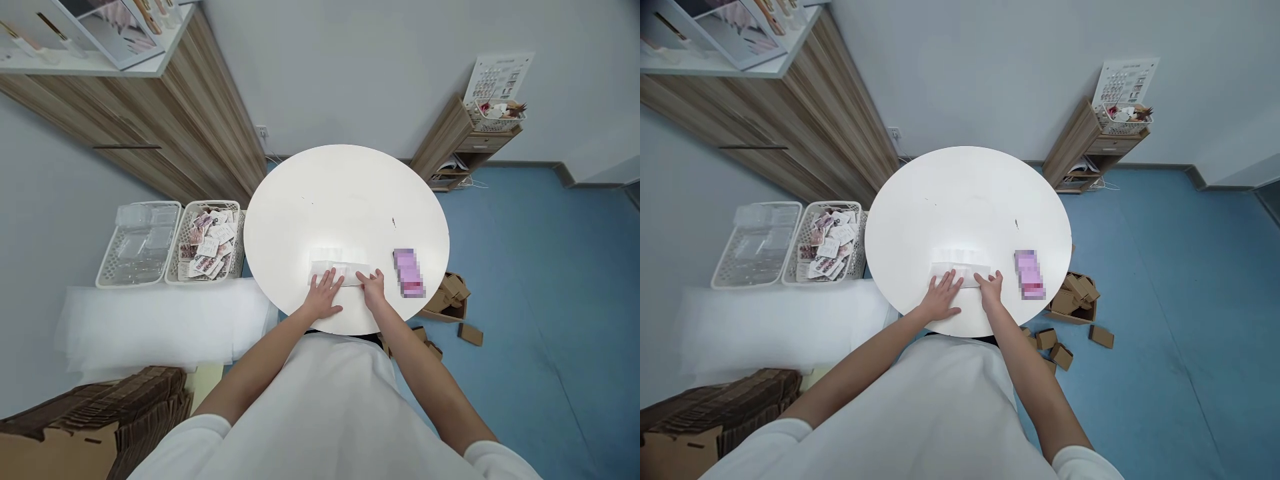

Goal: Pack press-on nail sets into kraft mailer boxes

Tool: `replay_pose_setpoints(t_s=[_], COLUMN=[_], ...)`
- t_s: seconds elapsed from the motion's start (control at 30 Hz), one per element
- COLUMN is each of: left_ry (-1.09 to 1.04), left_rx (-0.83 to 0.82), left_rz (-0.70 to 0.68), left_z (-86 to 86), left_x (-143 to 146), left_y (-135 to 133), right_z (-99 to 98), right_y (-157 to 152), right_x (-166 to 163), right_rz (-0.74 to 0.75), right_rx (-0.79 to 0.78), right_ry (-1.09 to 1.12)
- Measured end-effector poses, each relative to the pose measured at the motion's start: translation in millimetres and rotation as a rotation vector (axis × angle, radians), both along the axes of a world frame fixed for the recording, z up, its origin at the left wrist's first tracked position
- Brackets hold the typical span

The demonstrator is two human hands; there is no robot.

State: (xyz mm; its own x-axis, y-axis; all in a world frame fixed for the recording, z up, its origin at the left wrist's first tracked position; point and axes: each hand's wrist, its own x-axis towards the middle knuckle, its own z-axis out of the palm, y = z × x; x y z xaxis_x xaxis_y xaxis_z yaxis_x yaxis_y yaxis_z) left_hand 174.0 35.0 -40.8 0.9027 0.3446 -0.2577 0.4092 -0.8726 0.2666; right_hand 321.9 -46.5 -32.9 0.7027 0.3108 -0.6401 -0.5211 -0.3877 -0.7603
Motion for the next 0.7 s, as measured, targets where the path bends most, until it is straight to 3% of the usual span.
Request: replay_pose_setpoints(t_s=[0.23,0.43,0.7], left_ry=[-0.021,-0.082,-0.087], left_rx=[0.005,0.029,-0.134], left_rz=[-0.082,-0.109,-0.006], left_z=[5.3,7.0,5.5], left_x=[-9.5,-5.6,6.4], left_y=[-0.8,-19.5,-24.5], right_z=[5.0,-4.2,10.1], right_y=[-6.8,-22.0,-10.7], right_x=[11.6,11.3,12.4], right_rz=[0.274,0.217,0.212], right_rx=[0.108,0.005,0.1], right_ry=[0.097,-0.045,0.021])
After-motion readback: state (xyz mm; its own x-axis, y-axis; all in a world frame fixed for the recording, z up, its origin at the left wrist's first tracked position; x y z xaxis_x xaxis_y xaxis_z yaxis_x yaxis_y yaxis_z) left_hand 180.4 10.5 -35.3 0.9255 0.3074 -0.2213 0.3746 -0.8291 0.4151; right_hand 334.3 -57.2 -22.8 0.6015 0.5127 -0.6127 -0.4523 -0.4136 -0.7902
